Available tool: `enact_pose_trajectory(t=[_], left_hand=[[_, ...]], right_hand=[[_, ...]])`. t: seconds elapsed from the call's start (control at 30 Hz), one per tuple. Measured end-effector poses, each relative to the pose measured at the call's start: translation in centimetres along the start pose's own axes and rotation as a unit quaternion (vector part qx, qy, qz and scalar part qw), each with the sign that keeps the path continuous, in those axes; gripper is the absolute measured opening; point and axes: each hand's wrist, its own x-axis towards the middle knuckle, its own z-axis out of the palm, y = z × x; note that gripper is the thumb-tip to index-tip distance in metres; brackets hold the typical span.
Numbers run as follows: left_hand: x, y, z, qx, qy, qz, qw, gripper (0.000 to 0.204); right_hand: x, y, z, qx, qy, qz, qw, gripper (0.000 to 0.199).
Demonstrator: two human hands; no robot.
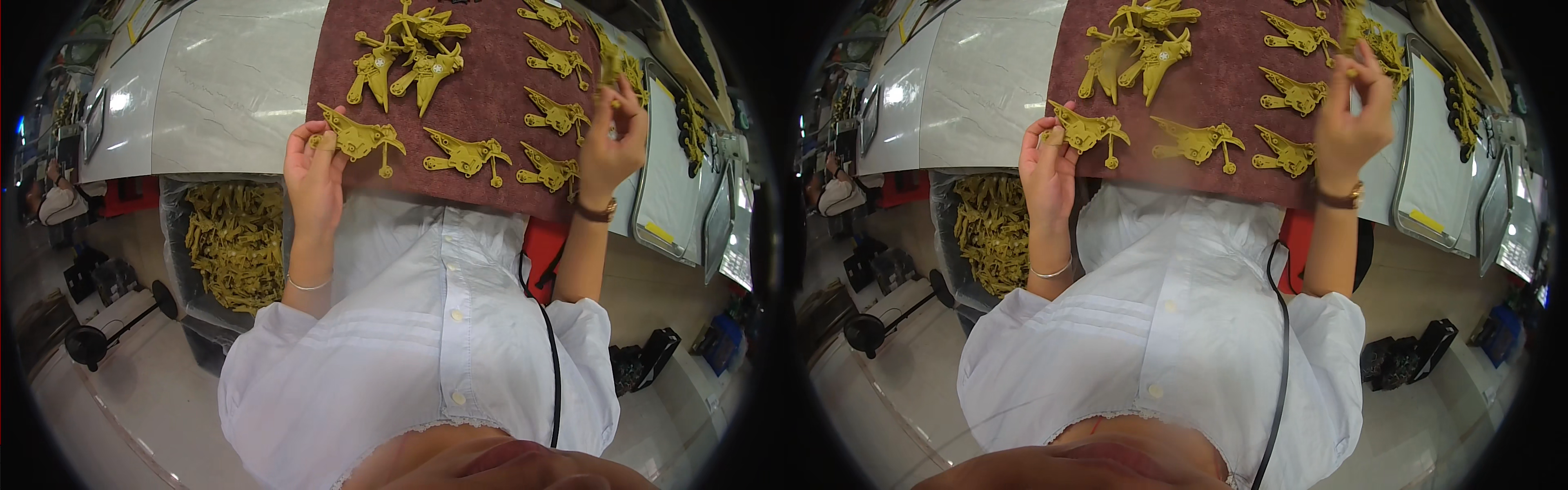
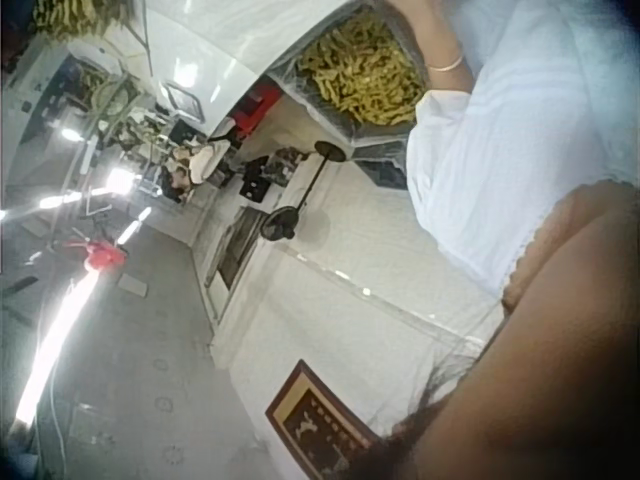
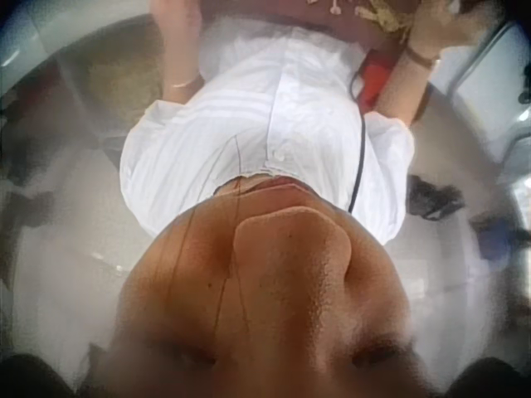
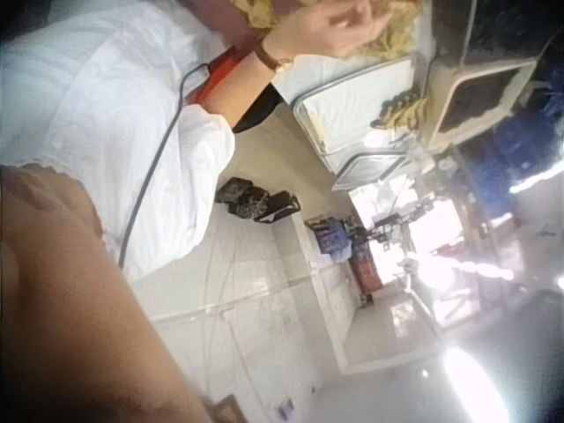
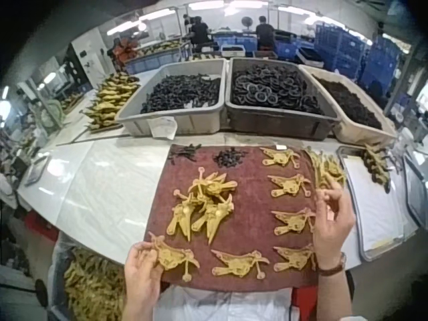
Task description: The person assembles plastic toy motorcycle frames and plastic wheels by hand, attaching the plastic wheels to the plastic motorcycle frames.
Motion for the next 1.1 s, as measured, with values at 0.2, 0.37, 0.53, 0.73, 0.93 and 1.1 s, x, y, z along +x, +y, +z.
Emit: enact_pose_trajectory(t=[0.2, 0.37, 0.53, 0.73, 0.93, 1.1], left_hand=[[0.7, -0.3, -1.0, 0.162, -0.004, 0.050, 0.986, 0.027], [1.0, -0.5, -0.9, 0.319, 0.024, 0.152, 0.935, 0.040], [1.2, 0.2, 1.2, 0.582, 0.055, 0.362, 0.726, 0.047], [2.2, 0.3, 4.6, 0.499, -0.051, 0.312, 0.807, 0.022], [2.7, -0.1, 4.9, 0.446, -0.095, 0.328, 0.827, 0.019], [2.7, -0.4, 4.7, 0.346, -0.109, 0.211, 0.908, 0.022]], right_hand=[[3.3, 10.1, -3.8, -0.315, -0.038, -0.105, 0.943, 0.007], [3.8, 10.7, -3.0, -0.328, -0.117, -0.117, 0.930, 0.019], [3.0, 1.7, 2.8, -0.032, -0.231, -0.150, 0.961, 0.028], [-1.9, -7.1, 7.8, -0.033, -0.445, -0.091, 0.890, 0.046], [-2.0, -6.5, 8.4, -0.006, -0.409, -0.020, 0.912, 0.029], [0.7, -5.6, 3.8, 0.085, -0.308, 0.087, 0.944, 0.018]])
